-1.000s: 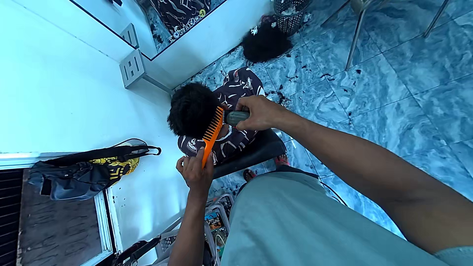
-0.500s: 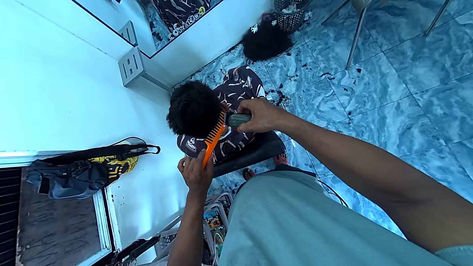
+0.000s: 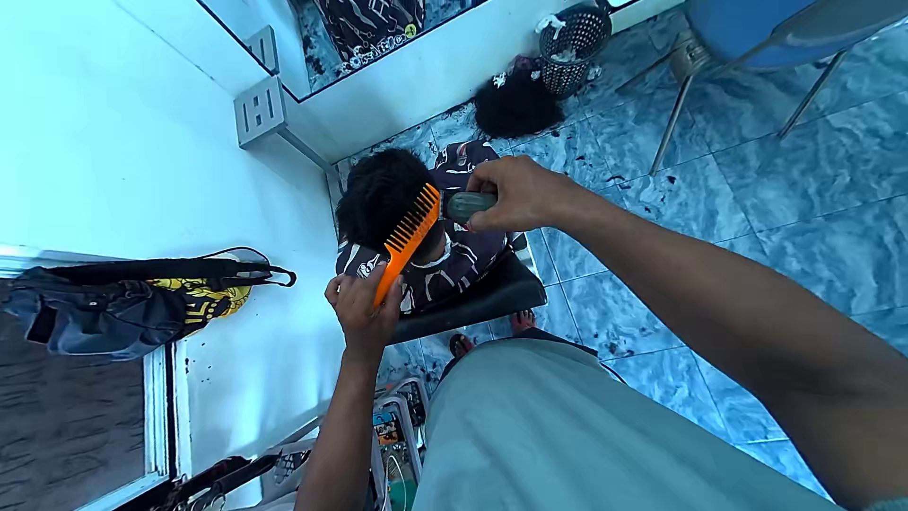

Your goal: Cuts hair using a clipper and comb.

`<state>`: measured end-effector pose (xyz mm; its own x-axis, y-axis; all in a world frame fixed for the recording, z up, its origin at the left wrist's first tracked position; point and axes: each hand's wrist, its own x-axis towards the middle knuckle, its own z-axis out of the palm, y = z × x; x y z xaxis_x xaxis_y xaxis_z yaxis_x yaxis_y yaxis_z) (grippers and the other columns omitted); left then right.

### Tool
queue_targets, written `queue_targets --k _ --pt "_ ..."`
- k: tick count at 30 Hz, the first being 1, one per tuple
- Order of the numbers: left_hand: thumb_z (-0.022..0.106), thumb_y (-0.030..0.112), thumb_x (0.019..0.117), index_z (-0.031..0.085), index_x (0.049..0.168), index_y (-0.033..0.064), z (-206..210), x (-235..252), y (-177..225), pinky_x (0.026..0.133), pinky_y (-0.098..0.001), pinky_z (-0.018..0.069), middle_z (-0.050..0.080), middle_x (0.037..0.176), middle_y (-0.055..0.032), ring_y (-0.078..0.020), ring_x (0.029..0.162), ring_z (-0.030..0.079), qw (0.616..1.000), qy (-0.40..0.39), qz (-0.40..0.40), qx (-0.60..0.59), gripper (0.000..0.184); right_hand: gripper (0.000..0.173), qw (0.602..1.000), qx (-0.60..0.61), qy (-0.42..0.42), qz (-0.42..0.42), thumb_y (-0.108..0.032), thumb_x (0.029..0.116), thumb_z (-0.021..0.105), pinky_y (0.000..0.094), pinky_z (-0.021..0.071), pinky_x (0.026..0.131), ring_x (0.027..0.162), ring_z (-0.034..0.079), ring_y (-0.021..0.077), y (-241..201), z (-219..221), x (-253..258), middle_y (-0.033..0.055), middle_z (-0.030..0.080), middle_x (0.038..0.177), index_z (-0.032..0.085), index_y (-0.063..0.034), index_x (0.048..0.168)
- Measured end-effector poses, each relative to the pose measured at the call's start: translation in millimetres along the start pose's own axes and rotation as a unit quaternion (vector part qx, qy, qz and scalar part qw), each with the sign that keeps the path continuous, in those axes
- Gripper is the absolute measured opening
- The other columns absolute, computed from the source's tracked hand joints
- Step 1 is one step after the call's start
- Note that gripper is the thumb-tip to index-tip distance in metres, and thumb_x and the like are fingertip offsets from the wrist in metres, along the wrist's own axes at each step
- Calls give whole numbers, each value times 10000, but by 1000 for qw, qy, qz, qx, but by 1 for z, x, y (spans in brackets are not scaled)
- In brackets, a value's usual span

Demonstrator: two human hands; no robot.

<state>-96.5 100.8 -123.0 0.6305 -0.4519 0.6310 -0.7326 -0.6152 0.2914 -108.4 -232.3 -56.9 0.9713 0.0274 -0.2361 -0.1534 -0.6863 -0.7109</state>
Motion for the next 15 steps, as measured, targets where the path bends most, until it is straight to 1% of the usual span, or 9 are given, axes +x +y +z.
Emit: queue_targets --k 3,6,8,10,12,15 --pt "772 250 915 762 1157 86 1 1 -3 966 -473 411 680 786 -55 -205 761 597 999 22 22 10 293 415 999 -42 2 -5 -388 800 818 519 568 718 820 685 231 -16 -5 -1 57 700 910 697 -136 1108" --pt "773 262 919 759 1173 103 1 -1 -5 978 -476 405 686 797 -49 -199 766 598 999 26 35 16 300 420 997 -77 4 13 -408 795 804 516 557 693 812 678 242 -32 -4 -7 57 688 892 689 -144 1101" --pt "777 265 915 758 1171 99 3 -1 -5 977 -474 405 680 783 -48 -197 752 592 999 28 40 14 306 417 996 -90 2 22 -405 798 795 528 551 695 832 678 261 -44 -2 -10 69 683 901 683 -142 1101" --pt "776 268 915 758 1165 96 4 -2 -5 963 -468 409 668 769 -50 -203 745 585 999 28 43 11 304 395 996 -91 0 13 -407 794 786 521 553 692 836 678 247 -56 2 -13 54 684 905 685 -158 1084" --pt "778 268 914 760 1158 93 4 -3 -6 958 -466 410 662 759 -53 -203 739 581 999 28 45 9 301 380 996 -90 -5 0 -404 804 787 503 556 684 821 675 229 -62 4 -15 41 680 893 688 -161 1078" --pt "767 269 921 760 1161 93 4 -2 -7 952 -469 416 652 746 -57 -207 726 580 998 32 50 11 297 376 993 -120 1 15 -405 809 768 523 542 671 827 675 263 -64 5 -17 65 671 883 677 -145 1065"
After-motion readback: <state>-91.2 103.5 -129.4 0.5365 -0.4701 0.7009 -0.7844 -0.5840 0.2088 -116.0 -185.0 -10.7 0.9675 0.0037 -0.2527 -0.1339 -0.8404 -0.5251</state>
